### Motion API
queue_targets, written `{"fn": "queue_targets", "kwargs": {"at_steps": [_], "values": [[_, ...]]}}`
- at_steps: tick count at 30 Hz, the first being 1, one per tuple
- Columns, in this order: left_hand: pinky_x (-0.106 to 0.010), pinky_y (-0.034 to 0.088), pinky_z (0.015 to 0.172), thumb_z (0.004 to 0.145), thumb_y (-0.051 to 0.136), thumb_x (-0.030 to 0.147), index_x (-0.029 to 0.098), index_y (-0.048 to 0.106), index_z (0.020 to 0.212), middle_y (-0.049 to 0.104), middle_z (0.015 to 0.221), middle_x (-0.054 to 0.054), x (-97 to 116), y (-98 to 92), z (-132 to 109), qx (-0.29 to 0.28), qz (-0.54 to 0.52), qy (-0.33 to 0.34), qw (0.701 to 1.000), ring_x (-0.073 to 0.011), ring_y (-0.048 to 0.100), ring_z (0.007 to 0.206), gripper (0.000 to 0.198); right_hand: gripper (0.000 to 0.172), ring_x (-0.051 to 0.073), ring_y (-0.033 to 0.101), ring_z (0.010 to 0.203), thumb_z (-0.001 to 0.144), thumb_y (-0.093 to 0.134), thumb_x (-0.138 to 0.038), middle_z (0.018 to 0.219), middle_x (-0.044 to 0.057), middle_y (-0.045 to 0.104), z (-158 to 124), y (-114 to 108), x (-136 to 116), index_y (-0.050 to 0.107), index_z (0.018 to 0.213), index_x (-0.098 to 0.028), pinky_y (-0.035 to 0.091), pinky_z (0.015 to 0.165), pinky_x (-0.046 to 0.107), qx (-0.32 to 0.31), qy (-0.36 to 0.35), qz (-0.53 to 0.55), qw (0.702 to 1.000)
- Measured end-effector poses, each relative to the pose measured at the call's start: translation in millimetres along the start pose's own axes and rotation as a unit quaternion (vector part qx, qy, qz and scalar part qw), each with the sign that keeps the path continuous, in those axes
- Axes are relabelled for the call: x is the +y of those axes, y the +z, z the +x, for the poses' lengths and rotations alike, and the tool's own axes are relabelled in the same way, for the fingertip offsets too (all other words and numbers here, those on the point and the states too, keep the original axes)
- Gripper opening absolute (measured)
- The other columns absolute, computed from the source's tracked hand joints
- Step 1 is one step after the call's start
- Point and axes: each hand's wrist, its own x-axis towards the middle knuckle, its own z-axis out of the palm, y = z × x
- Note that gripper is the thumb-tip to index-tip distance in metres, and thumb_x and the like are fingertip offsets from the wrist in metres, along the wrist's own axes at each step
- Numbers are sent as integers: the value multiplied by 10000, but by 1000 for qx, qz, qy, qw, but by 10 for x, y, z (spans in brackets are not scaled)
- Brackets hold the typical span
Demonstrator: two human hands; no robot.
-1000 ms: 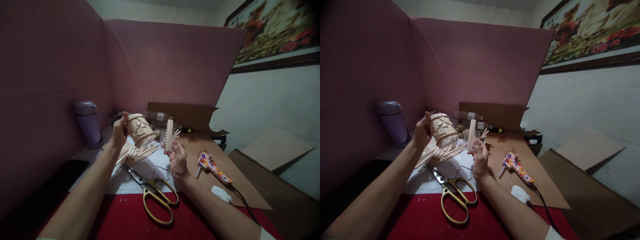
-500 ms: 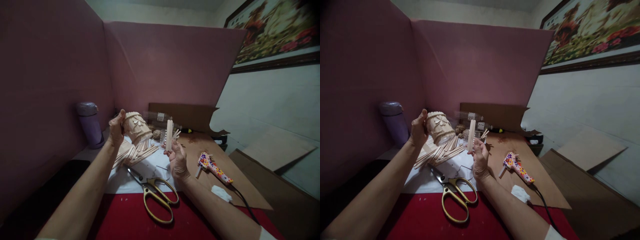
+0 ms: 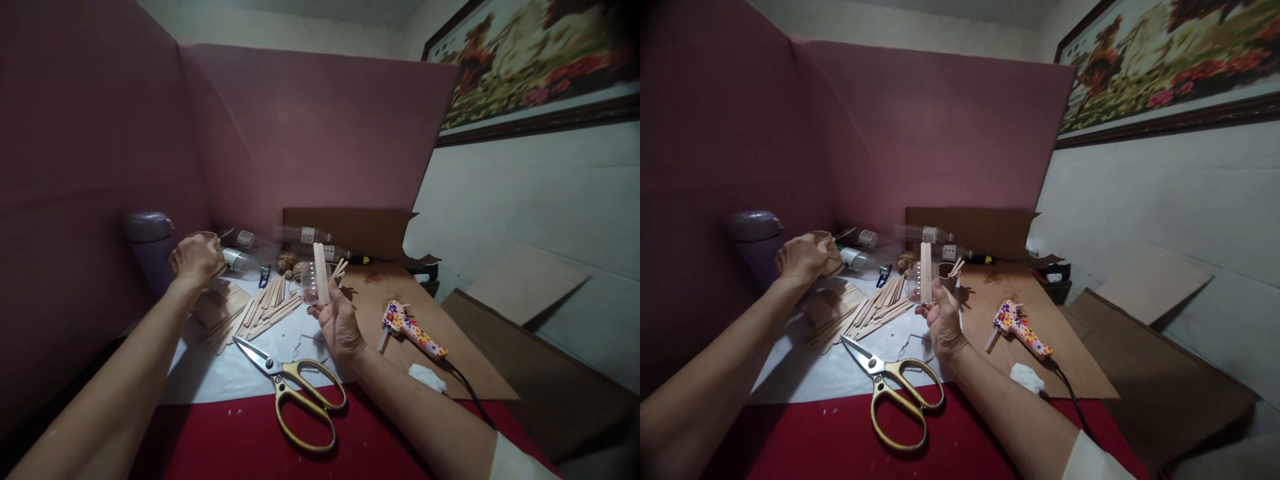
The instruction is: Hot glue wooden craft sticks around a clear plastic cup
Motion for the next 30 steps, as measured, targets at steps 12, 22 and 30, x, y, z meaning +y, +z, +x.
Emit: {"fn": "queue_targets", "kwargs": {"at_steps": [12, 22, 30], "values": [[-435, 457, 685, 818, 599, 307, 164, 670, 754, 681, 888, -256, -237, 240, 15, -48, 70, 34, 996, -398, 680, 824, 172, 420, 197, 665, 789, 783, 684, -576, 940, 65, 735, -4, 1, 1, 644, 990, -213, 494, 609, 285, -12, 24, -16, 1000], [-471, 454, 719, 882, 491, 242, 78, 658, 1090, 593, 1111, -319, -171, 236, -132, -59, 86, 18, 994, -441, 675, 894, 312, 493, 185, 642, 837, 746, 740, -570, 998, 58, 707, 27, -77, 71, 650, 1061, -202, 494, 722, 299, -36, 3, -54, 998], [-389, 464, 912, 868, 613, 362, 160, 684, 1050, 679, 1092, -161, 569, 19, -568, -105, -275, 62, 954, -322, 656, 1057, 281, 508, 167, 608, 770, 705, 800, -528, 913, 31, 686, 51, -116, 126, 649, 1067, -205, 486, 725, 305, -10, -8, -42, 999]]}}
